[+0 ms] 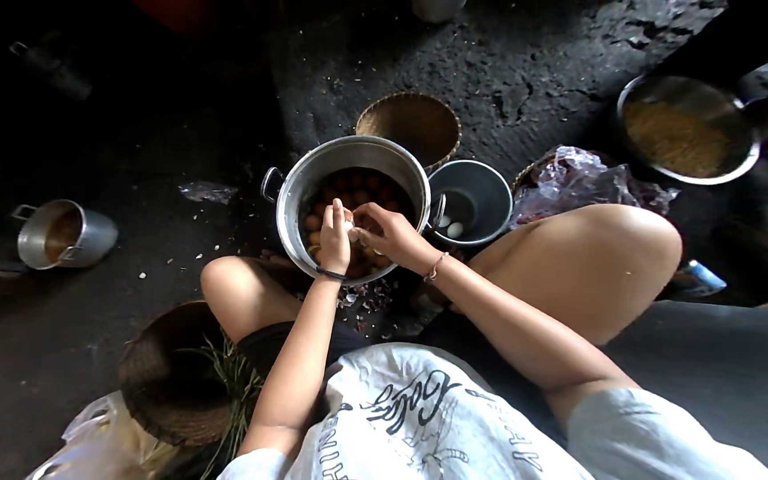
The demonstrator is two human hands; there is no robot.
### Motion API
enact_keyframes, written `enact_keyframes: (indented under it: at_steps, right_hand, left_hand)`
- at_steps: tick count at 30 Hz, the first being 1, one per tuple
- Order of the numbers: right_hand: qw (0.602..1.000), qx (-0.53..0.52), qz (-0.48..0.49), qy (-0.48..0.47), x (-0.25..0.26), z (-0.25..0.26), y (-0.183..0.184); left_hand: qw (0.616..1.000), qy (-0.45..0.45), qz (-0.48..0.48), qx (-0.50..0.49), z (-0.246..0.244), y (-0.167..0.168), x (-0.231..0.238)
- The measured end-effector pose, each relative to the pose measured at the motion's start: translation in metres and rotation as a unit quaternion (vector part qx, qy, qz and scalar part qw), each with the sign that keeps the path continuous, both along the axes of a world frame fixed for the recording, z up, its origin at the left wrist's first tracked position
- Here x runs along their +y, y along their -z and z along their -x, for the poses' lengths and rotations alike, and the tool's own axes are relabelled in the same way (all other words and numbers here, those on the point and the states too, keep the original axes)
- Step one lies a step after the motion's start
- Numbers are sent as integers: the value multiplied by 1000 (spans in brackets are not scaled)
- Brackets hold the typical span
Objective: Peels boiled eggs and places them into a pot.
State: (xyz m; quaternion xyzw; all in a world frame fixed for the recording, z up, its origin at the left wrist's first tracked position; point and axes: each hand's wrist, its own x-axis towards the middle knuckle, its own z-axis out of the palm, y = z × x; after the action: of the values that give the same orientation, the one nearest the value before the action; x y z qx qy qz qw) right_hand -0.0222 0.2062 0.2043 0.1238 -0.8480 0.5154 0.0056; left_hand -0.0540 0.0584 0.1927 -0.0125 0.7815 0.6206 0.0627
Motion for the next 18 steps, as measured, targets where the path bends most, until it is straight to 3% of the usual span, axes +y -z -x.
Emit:
enact_keyframes:
  at_steps: [10,18]
  right_hand:
    - [992,50,-101,53,-12,-7,-9]
    - [997,11,-46,69,-10,-10,-7]
  left_hand:
    - [998,34,59,-1,-9,-10,-1]
    - [997,44,63,-4,-9,-3,-2]
